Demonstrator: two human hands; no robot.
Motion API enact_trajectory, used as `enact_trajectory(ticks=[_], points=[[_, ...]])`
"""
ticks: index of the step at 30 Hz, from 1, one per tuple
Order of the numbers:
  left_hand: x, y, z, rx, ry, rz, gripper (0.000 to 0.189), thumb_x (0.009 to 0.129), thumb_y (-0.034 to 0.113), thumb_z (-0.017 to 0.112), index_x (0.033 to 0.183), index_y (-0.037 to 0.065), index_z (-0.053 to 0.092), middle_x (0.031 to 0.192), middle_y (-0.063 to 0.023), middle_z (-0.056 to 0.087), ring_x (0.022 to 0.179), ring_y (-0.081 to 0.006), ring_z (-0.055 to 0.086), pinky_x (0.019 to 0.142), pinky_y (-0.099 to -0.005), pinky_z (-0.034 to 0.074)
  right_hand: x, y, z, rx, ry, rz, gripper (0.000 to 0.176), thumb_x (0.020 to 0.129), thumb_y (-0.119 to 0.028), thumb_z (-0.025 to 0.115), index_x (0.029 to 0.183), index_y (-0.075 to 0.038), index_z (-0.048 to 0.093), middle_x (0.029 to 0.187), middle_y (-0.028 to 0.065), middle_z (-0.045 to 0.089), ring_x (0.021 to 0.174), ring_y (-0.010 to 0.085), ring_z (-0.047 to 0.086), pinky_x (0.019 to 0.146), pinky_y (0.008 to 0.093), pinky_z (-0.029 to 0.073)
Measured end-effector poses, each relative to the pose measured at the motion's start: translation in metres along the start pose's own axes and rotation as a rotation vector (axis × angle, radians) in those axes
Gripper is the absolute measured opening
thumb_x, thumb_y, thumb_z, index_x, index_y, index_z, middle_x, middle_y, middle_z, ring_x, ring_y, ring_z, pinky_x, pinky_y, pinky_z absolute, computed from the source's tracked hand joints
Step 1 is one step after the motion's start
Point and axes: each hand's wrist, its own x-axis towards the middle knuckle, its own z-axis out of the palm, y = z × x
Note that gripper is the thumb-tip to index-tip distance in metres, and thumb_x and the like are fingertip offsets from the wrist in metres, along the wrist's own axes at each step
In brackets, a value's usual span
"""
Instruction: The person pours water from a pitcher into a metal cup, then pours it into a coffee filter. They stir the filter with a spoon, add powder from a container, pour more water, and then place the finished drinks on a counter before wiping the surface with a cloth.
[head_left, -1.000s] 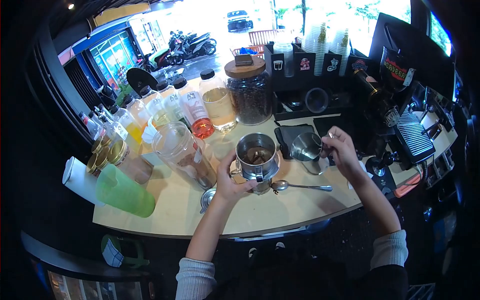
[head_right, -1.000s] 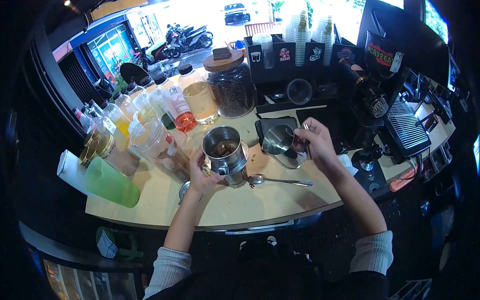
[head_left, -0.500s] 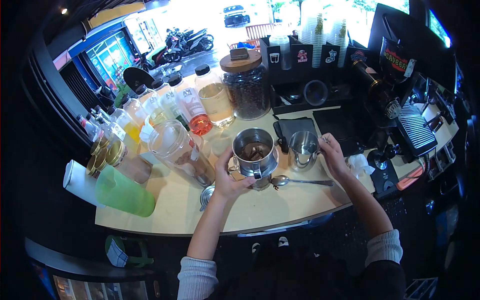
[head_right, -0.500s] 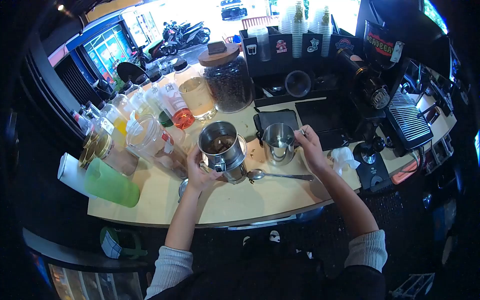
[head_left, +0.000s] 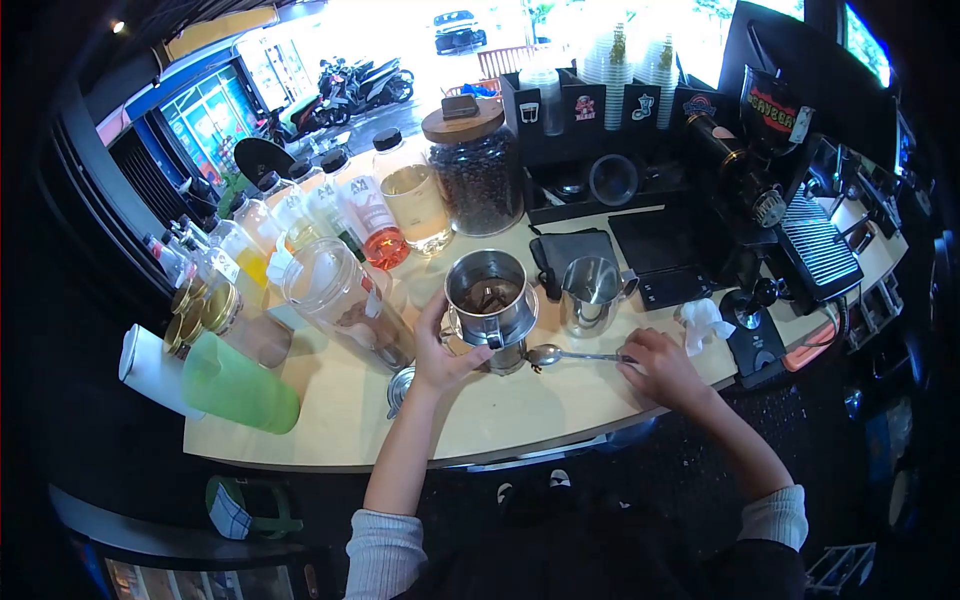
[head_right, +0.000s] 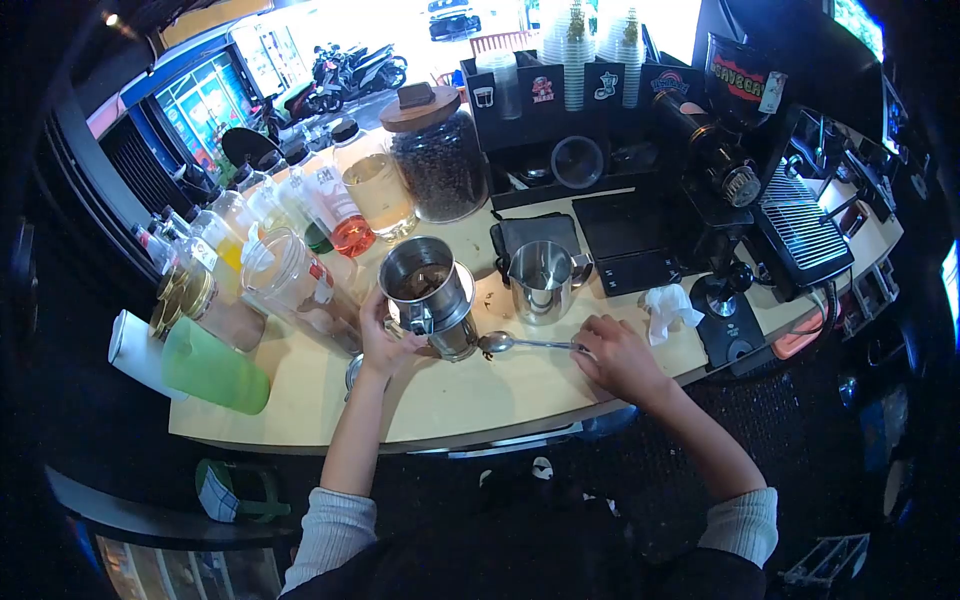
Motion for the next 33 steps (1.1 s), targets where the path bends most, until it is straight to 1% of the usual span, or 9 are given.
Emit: enact_trajectory(ticks=[5,10,14,17,26,29,30,32,33], points=[[-0.001,-0.002,-0.001,-0.005,-0.009,-0.019,0.087,0.058,0.043,0.080,0.124,-0.004,0.048,0.115,-0.0129,0.058,0.111,-0.0234,0.054,0.099,-0.0354,0.038,0.004,-0.004,0.004,-0.379,-0.008,-0.171,0.008,0.078,-0.009,0.055,0.084,-0.004,0.053,0.083,0.0077,0.054,0.082,0.0224,0.058,0.070,0.0349,0.046],[0.001,0.006,0.004,-0.022,0.023,0.001,0.083,0.057,0.042,0.081,0.120,-0.002,0.051,0.111,-0.0113,0.060,0.108,-0.0225,0.056,0.096,-0.0349,0.039,0.015,-0.012,-0.034,-0.291,0.060,-0.164,0.007,0.076,-0.006,0.052,0.083,-0.005,0.050,0.076,0.0078,0.052,0.067,0.0236,0.058,0.061,0.0351,0.047],[0.004,0.012,0.006,-0.087,0.029,-0.019,0.080,0.054,0.041,0.082,0.116,-0.001,0.054,0.106,-0.0096,0.061,0.103,-0.0204,0.057,0.094,-0.0342,0.040,0.035,-0.036,-0.104,-0.211,0.236,-0.194,0.018,0.072,0.001,0.058,0.088,-0.005,0.050,0.068,0.0095,0.047,0.063,0.0259,0.054,0.055,0.0350,0.044],[0.004,0.002,0.004,-0.101,0.009,0.002,0.081,0.054,0.039,0.083,0.118,0.000,0.053,0.108,-0.0096,0.060,0.104,-0.0200,0.056,0.095,-0.0346,0.039,0.060,-0.070,-0.144,-0.378,0.354,-0.228,0.020,0.072,0.000,0.061,0.088,-0.006,0.050,0.069,0.0076,0.045,0.059,0.0240,0.049,0.052,0.0344,0.040],[0.004,0.016,0.004,-0.112,-0.002,-0.038,0.080,0.054,0.030,0.083,0.121,0.000,0.051,0.112,-0.0099,0.059,0.109,-0.0207,0.054,0.098,-0.0344,0.039,0.132,-0.130,-0.135,-0.505,0.140,-0.519,0.011,0.079,-0.012,0.057,0.087,-0.005,0.052,0.074,0.0059,0.050,0.069,0.0167,0.058,0.057,0.0303,0.049],[0.002,0.017,0.001,-0.114,-0.041,-0.093,0.082,0.055,0.028,0.083,0.124,0.000,0.049,0.116,-0.0111,0.057,0.112,-0.0220,0.053,0.099,-0.0357,0.037,0.144,-0.149,-0.141,-0.109,-0.026,-0.421,0.012,0.083,-0.012,0.058,0.090,-0.004,0.052,0.077,0.0097,0.054,0.063,0.0234,0.060,0.053,0.0348,0.048],[0.002,0.019,-0.001,-0.114,-0.040,-0.094,0.082,0.055,0.028,0.083,0.124,0.000,0.049,0.116,-0.0111,0.057,0.112,-0.0220,0.053,0.099,-0.0357,0.037,0.148,-0.152,-0.141,-0.109,-0.026,-0.421,0.012,0.083,-0.012,0.058,0.090,-0.004,0.052,0.077,0.0097,0.054,0.063,0.0234,0.060,0.053,0.0348,0.048],[0.005,0.021,-0.005,-0.188,-0.039,-0.020,0.083,0.056,0.027,0.082,0.127,0.000,0.047,0.120,-0.0126,0.054,0.116,-0.0233,0.050,0.101,-0.0363,0.035,0.154,-0.155,-0.142,0.285,-0.160,-0.355,0.013,0.083,-0.009,0.059,0.092,-0.004,0.050,0.079,0.0104,0.055,0.063,0.0272,0.060,0.053,0.0363,0.047],[0.007,0.022,-0.008,-0.188,-0.038,-0.017,0.083,0.056,0.027,0.082,0.127,0.000,0.047,0.120,-0.0126,0.054,0.116,-0.0233,0.050,0.101,-0.0363,0.035,0.154,-0.152,-0.137,0.282,-0.160,-0.357,0.013,0.083,-0.009,0.059,0.092,-0.004,0.050,0.079,0.0104,0.055,0.063,0.0272,0.060,0.053,0.0363,0.047]])
